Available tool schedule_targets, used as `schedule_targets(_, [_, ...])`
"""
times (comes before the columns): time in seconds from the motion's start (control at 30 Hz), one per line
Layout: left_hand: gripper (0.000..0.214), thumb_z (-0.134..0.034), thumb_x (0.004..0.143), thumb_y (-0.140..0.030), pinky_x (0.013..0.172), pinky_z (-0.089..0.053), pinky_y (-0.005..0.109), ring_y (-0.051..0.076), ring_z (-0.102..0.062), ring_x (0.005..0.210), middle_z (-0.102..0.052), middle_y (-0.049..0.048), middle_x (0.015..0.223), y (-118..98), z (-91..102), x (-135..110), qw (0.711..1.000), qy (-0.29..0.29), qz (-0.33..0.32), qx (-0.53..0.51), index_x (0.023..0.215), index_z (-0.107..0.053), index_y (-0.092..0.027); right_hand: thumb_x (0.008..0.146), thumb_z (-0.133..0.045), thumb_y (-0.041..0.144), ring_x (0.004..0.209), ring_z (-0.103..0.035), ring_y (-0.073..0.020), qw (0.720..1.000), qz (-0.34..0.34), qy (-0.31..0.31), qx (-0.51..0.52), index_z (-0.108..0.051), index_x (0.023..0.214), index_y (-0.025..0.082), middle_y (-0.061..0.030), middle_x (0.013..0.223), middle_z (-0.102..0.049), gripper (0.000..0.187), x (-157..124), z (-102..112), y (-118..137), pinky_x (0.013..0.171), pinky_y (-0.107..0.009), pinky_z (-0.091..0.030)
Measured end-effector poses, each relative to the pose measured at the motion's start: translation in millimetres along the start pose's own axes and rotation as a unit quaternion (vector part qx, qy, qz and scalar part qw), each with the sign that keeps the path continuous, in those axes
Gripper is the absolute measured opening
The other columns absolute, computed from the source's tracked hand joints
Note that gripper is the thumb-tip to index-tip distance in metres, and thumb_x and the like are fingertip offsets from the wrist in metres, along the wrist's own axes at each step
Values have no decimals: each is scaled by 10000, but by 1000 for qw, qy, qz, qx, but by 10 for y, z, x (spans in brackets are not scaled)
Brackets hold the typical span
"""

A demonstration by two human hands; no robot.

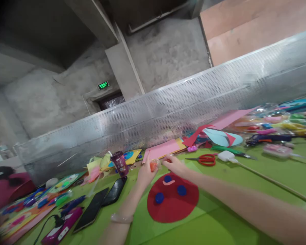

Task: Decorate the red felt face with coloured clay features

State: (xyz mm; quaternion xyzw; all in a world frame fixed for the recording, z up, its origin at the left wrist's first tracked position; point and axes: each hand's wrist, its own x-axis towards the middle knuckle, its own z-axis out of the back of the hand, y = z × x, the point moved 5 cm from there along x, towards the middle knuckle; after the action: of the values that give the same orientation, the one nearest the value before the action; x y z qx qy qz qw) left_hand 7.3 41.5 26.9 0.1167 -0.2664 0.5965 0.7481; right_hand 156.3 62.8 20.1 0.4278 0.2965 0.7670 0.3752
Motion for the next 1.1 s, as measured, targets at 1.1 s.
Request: schedule_targets(1.1, [875, -512, 834, -357, 652, -414, 250, 209, -637, 839, -673, 82, 965, -56, -80, -22, 994, 52, -66, 70, 1406, 112, -132, 873, -565, 264, 605, -542, -102, 995, 54, 31, -76, -567, 757, 128, 27, 688, -555, 179, -26, -45, 53, 584, -255, -469])
